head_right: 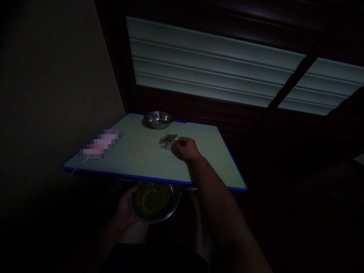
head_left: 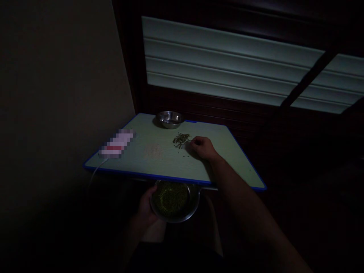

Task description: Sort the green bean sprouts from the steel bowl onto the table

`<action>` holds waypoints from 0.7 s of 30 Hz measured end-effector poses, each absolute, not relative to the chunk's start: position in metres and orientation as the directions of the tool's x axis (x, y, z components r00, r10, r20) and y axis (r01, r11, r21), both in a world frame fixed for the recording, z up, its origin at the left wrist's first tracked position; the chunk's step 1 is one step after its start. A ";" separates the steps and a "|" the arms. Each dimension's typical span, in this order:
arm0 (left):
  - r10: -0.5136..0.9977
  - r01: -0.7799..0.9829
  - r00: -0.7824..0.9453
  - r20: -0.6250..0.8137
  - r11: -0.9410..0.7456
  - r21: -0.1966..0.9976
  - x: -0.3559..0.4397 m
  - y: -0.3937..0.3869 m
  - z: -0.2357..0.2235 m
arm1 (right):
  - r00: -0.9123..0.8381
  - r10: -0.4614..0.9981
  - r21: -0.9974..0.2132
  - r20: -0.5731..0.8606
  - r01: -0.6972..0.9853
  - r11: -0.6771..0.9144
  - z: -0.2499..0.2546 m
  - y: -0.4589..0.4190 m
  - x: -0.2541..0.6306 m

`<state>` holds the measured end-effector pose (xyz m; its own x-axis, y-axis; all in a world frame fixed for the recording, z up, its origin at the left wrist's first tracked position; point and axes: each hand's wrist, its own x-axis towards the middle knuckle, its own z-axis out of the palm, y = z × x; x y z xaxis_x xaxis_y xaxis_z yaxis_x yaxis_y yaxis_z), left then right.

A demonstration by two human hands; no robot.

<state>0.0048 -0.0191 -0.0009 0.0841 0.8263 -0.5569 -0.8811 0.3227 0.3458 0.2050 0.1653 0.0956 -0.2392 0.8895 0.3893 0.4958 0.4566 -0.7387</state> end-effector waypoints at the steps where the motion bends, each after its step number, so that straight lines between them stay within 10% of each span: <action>1: 0.833 -0.882 0.095 -0.546 0.324 0.342 0.005 -0.019 -0.002 | -0.245 0.889 -0.742 0.386 0.491 0.457 0.095 0.165 0.205; 21: 0.812 -0.875 0.054 -0.581 0.318 0.364 0.006 -0.020 0.002 | -0.267 0.898 -0.767 0.351 0.468 0.439 0.095 0.163 0.203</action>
